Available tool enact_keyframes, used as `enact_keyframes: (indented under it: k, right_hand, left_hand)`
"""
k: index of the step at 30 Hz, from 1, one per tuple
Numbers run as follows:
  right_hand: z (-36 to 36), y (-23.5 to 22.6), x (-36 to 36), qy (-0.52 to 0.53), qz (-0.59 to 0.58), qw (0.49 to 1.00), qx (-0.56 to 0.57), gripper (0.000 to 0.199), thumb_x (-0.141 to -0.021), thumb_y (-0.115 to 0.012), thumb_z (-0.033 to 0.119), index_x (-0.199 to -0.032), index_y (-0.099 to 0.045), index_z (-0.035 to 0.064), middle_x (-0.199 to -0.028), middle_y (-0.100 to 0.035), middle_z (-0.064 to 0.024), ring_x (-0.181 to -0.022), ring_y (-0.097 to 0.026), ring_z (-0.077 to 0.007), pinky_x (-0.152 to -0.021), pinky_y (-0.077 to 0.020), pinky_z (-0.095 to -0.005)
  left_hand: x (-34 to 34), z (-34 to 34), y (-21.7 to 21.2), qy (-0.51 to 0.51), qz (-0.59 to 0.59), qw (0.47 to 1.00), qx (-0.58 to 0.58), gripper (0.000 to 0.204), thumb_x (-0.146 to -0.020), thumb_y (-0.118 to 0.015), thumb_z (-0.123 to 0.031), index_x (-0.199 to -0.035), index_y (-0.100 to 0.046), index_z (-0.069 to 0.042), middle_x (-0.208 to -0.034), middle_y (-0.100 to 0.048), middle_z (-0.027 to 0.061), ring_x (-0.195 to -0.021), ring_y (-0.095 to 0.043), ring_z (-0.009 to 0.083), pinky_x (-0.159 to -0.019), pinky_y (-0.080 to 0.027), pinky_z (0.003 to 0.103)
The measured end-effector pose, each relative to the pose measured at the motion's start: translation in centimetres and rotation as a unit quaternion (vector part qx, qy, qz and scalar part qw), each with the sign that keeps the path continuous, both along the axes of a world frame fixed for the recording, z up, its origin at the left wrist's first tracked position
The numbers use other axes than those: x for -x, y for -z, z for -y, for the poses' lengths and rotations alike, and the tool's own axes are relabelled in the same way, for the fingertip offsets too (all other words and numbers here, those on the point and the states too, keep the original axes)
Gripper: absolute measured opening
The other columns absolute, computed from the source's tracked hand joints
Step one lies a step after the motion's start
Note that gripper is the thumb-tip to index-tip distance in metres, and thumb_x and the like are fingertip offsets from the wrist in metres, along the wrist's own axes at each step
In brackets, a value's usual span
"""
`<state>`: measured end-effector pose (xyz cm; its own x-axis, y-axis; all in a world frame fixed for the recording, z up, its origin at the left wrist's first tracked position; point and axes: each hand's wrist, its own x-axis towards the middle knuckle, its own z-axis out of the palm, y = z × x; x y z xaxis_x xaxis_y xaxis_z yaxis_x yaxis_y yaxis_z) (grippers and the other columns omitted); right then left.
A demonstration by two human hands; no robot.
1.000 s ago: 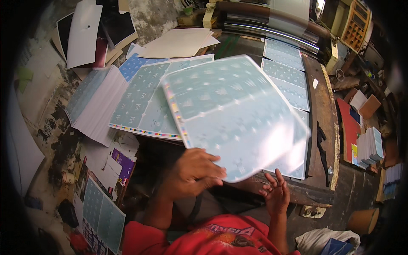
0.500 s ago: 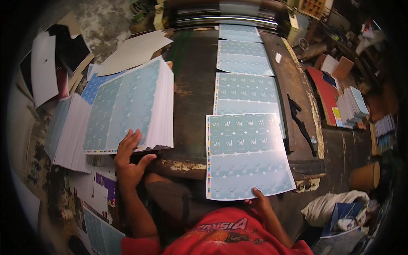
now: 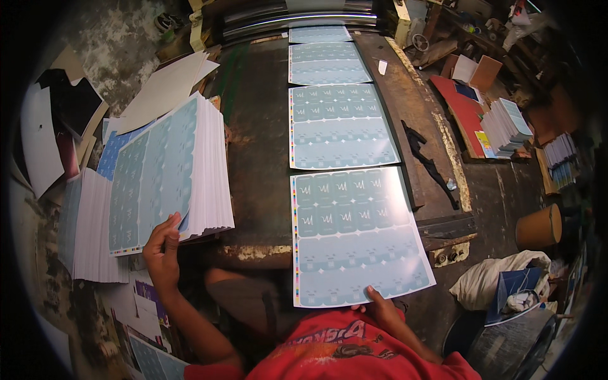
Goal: The person aligns and organizes printed blue sheets on the loading table of an industrial printing or laminating machine, moving sheets from a stack on the left onto the machine's feed rollers.
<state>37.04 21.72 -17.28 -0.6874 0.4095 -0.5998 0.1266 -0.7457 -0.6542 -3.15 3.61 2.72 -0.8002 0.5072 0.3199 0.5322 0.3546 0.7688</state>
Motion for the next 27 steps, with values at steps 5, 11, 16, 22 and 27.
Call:
enact_keyframes:
  k: [5, 11, 16, 22, 27]
  right_hand:
    - [-1.5, -0.1, 2.0, 0.045, -0.011, 0.999, 0.019, 0.045, -0.099, -0.048, 0.038, -0.118, -0.052, -0.0024, -0.093, -0.066, -0.0152, -0.079, -0.065, -0.0211, -0.068, -0.0473, -0.0296]
    - [-3.3, 0.5, 5.1, 0.133, -0.026, 0.991, -0.021, 0.048, -0.098, -0.051, 0.037, -0.119, -0.050, -0.0069, -0.095, -0.066, -0.0179, -0.080, -0.065, -0.0239, -0.071, -0.0492, -0.0318]
    - [-4.2, 1.8, 5.8, 0.169, -0.003, 0.986, -0.010, 0.038, -0.100, -0.049, 0.032, -0.116, -0.050, -0.0027, -0.097, -0.067, -0.0180, -0.069, -0.061, -0.0188, -0.072, -0.0520, -0.0341]
    - [-5.6, 2.2, 5.2, 0.230, -0.043, 0.972, 0.001, 0.034, -0.100, -0.048, 0.030, -0.128, -0.042, 0.0111, -0.102, -0.067, -0.0144, -0.063, -0.059, -0.0169, -0.070, -0.0543, -0.0387]
    - [-6.5, 1.1, 5.0, 0.297, -0.057, 0.953, -0.023, 0.069, -0.098, -0.052, 0.025, -0.154, -0.014, 0.0141, -0.119, -0.063, -0.0132, -0.064, -0.059, -0.0155, -0.072, -0.0549, -0.0385]
  left_hand:
    - [0.0, -0.9, 1.0, -0.066, 0.034, 0.995, -0.070, 0.031, -0.100, -0.056, -0.025, -0.106, -0.069, 0.003, -0.107, -0.070, 0.0115, -0.101, -0.061, 0.0165, -0.094, -0.044, 0.030]
    - [-0.8, -1.8, 0.9, -0.089, 0.012, 0.995, -0.049, 0.025, -0.097, -0.063, -0.023, -0.108, -0.068, -0.001, -0.106, -0.069, 0.0091, -0.098, -0.060, 0.0149, -0.092, -0.043, 0.029]
    - [-1.4, -1.9, 0.6, -0.091, -0.024, 0.996, -0.010, 0.030, -0.094, -0.066, -0.026, -0.107, -0.070, 0.001, -0.106, -0.069, 0.0118, -0.107, -0.062, 0.0237, -0.096, -0.044, 0.033]
    - [-1.4, -1.7, 0.8, -0.083, -0.037, 0.996, -0.017, 0.029, -0.097, -0.062, -0.025, -0.108, -0.070, 0.001, -0.105, -0.068, 0.0116, -0.104, -0.062, 0.0217, -0.095, -0.045, 0.033]
    - [0.5, -0.8, 2.2, -0.134, 0.079, 0.966, -0.204, 0.032, -0.099, -0.058, -0.027, -0.107, -0.069, 0.002, -0.102, -0.069, 0.0097, -0.098, -0.060, 0.0167, -0.090, -0.045, 0.029]
